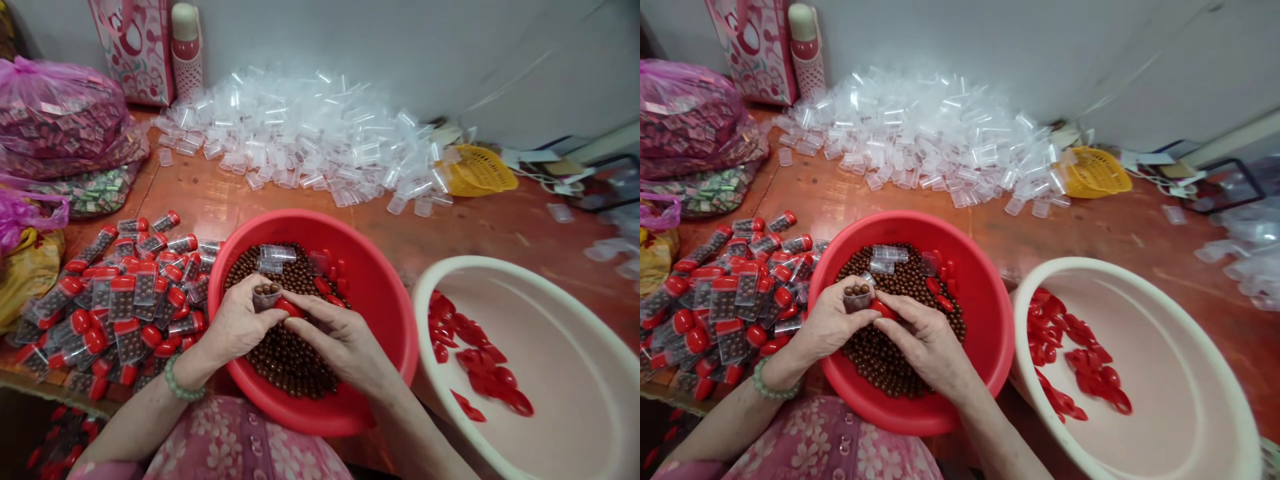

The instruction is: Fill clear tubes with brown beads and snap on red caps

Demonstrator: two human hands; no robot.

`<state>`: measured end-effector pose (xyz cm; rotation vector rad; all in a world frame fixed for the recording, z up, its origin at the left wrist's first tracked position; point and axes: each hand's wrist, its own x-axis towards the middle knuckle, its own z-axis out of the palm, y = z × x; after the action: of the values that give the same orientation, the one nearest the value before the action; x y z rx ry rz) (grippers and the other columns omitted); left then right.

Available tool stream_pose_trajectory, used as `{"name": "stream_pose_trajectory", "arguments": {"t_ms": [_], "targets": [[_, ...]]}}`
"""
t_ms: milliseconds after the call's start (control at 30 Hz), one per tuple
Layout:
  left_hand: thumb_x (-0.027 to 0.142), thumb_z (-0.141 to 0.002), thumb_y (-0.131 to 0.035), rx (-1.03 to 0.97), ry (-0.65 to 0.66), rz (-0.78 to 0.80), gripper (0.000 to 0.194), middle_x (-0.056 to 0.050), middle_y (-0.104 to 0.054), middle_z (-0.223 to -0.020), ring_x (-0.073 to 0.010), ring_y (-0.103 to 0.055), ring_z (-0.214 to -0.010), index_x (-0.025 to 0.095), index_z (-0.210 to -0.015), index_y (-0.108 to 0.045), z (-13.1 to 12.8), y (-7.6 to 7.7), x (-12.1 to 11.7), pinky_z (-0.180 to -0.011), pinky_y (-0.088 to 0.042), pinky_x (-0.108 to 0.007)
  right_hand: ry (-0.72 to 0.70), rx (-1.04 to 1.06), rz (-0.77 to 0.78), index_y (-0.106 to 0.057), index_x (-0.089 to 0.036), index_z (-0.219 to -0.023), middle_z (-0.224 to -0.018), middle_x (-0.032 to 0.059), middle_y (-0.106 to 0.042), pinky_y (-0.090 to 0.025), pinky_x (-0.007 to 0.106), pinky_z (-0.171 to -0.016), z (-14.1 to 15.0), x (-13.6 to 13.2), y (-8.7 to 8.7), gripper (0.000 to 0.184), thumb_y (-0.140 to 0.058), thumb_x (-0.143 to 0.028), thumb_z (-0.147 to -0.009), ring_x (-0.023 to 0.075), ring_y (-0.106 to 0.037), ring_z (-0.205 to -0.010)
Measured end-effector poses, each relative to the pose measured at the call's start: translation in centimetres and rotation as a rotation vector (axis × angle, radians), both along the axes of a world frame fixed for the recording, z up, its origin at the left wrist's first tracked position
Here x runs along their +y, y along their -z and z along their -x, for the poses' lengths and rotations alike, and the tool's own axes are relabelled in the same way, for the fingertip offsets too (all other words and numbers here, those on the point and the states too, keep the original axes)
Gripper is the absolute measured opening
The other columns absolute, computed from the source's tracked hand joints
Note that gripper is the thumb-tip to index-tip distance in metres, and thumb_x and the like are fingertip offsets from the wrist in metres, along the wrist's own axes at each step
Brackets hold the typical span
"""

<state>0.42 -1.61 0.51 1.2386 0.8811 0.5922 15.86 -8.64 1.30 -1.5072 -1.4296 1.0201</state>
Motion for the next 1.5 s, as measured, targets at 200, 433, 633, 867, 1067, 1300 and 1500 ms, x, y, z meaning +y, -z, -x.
{"name": "stream_pose_trajectory", "arguments": {"t_ms": [200, 433, 633, 867, 1067, 1300, 1500], "targets": [[0.018, -0.077, -0.063, -0.074, 0.139, 0.080, 0.012, 0.002, -0.055, -0.076, -0.0101, -0.051, -0.072, 0.014, -0.085, -0.055, 0.1, -0.1, 0.3, -0.070, -0.041, -0.025, 0.126, -0.009, -0.085, -0.074, -0.027, -0.104, -0.101, 0.0036, -0.075, -0.058, 0.031, -0.084, -1.6, 0.3, -0.8, 0.024, -0.069, -0.023, -0.080, 0.0179, -0.071, -0.091], [0.031, -0.079, -0.065, -0.084, 0.366, 0.240, 0.026, 0.003, -0.054, -0.068, -0.0090, -0.052, -0.058, 0.015, -0.093, -0.051, 0.2, 0.0, 0.3, -0.060, -0.045, -0.025, 0.167, 0.094, -0.140, -0.076, -0.026, -0.090, -0.086, 0.0008, -0.077, -0.060, 0.030, -0.075, -1.5, 2.2, -1.8, 0.019, -0.077, -0.023, -0.071, 0.0173, -0.072, -0.078], [0.023, -0.081, -0.061, -0.053, 0.399, 0.213, 0.016, 0.004, -0.055, -0.064, -0.0086, -0.052, -0.054, 0.015, -0.091, -0.052, 0.2, 0.1, 0.4, -0.057, -0.045, -0.024, 0.088, 0.116, -0.135, -0.076, -0.024, -0.090, -0.086, 0.0015, -0.077, -0.060, 0.029, -0.073, -0.6, 2.9, -1.3, 0.016, -0.076, -0.028, -0.075, 0.0167, -0.072, -0.077], [0.021, -0.082, -0.059, -0.060, 0.389, 0.248, 0.016, 0.004, -0.055, -0.064, -0.0088, -0.052, -0.054, 0.015, -0.094, -0.051, 0.1, 0.2, 0.4, -0.059, -0.045, -0.025, 0.038, 0.020, -0.158, -0.076, -0.024, -0.089, -0.087, 0.0026, -0.077, -0.060, 0.032, -0.076, -1.1, 2.7, -1.3, 0.013, -0.073, -0.030, -0.077, 0.0181, -0.072, -0.079], [0.020, -0.083, -0.057, 0.000, 0.381, 0.238, 0.009, 0.004, -0.053, -0.067, -0.0085, -0.052, -0.058, 0.015, -0.087, -0.051, 0.1, -0.1, 0.3, -0.061, -0.045, -0.025, -0.123, -0.174, -0.162, -0.076, -0.025, -0.090, -0.087, 0.0028, -0.077, -0.060, 0.030, -0.072, -3.1, 2.1, -2.7, 0.013, -0.070, -0.029, -0.080, 0.0186, -0.072, -0.077], [0.020, -0.081, -0.059, -0.025, 0.337, 0.225, 0.010, 0.004, -0.052, -0.066, -0.0095, -0.050, -0.060, 0.016, -0.086, -0.051, -0.1, 0.0, 0.3, -0.061, -0.042, -0.025, -0.042, -0.202, -0.157, -0.076, -0.026, -0.092, -0.088, 0.0023, -0.077, -0.060, 0.032, -0.076, -3.5, 2.3, -3.5, 0.014, -0.071, -0.029, -0.079, 0.0192, -0.072, -0.078], [0.020, -0.076, -0.062, -0.080, 0.287, 0.144, 0.013, 0.003, -0.054, -0.073, -0.0105, -0.048, -0.067, 0.016, -0.087, -0.057, 0.0, 0.1, 0.5, -0.068, -0.038, -0.026, 0.076, -0.035, -0.161, -0.075, -0.025, -0.093, -0.090, 0.0019, -0.077, -0.060, 0.032, -0.077, -1.6, 2.5, -2.4, 0.016, -0.073, -0.027, -0.078, 0.0177, -0.072, -0.080]]}}
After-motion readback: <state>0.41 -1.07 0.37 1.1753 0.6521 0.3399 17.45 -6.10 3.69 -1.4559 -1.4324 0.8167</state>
